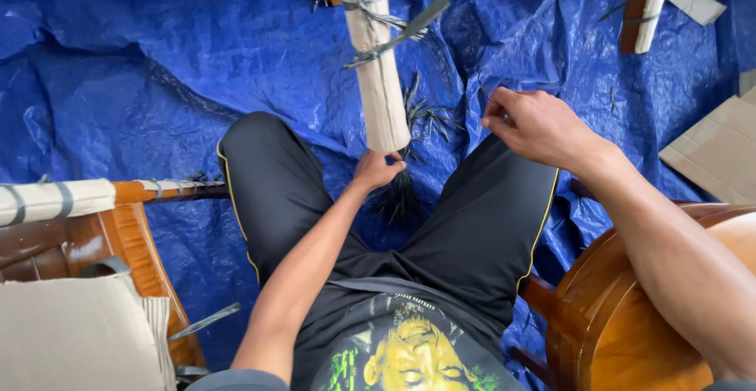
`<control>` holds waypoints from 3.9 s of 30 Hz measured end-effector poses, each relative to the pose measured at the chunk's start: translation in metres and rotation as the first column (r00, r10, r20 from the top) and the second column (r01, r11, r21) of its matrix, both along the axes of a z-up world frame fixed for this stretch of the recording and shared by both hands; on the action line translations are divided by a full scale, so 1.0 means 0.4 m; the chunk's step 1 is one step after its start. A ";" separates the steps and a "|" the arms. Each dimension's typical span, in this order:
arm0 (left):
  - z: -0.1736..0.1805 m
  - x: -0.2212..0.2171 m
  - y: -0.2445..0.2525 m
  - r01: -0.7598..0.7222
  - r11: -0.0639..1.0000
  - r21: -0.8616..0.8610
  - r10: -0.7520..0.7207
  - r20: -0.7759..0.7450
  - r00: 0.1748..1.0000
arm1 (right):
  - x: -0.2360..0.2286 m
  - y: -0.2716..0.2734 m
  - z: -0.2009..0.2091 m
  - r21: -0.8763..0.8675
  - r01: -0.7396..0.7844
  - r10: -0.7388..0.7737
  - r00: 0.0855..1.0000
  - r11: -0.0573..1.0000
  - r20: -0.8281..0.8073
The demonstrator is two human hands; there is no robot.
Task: The person unwraps protective cardboard and plastic ties from the components of a wooden chair and prepares the pieces for assembly.
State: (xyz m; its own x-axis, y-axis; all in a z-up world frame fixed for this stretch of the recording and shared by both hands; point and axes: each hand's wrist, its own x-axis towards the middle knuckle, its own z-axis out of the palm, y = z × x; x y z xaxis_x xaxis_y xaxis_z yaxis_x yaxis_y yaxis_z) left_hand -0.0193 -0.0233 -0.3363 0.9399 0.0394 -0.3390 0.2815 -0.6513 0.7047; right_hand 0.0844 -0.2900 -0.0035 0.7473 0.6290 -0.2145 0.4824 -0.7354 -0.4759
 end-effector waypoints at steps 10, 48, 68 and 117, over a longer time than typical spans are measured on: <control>-0.214 0.011 -0.126 -0.171 0.978 0.117 0.200 -0.327 0.924 | 0.005 0.016 -0.007 0.153 -0.022 0.018 1.000 0.988 0.022; 0.449 0.092 -0.245 -0.200 0.064 -0.978 0.211 -0.183 0.960 | 0.103 -0.020 -0.032 0.187 0.596 -0.510 0.781 0.781 -0.362; 0.353 0.070 -0.197 -0.226 0.263 -0.938 0.186 -0.181 0.966 | 0.107 -0.030 -0.036 0.530 0.555 -0.514 0.824 0.642 -0.240; 0.228 0.160 0.175 -0.379 0.669 -0.639 0.530 0.053 0.846 | 0.103 -0.039 -0.040 0.627 0.280 -0.427 0.899 0.728 0.094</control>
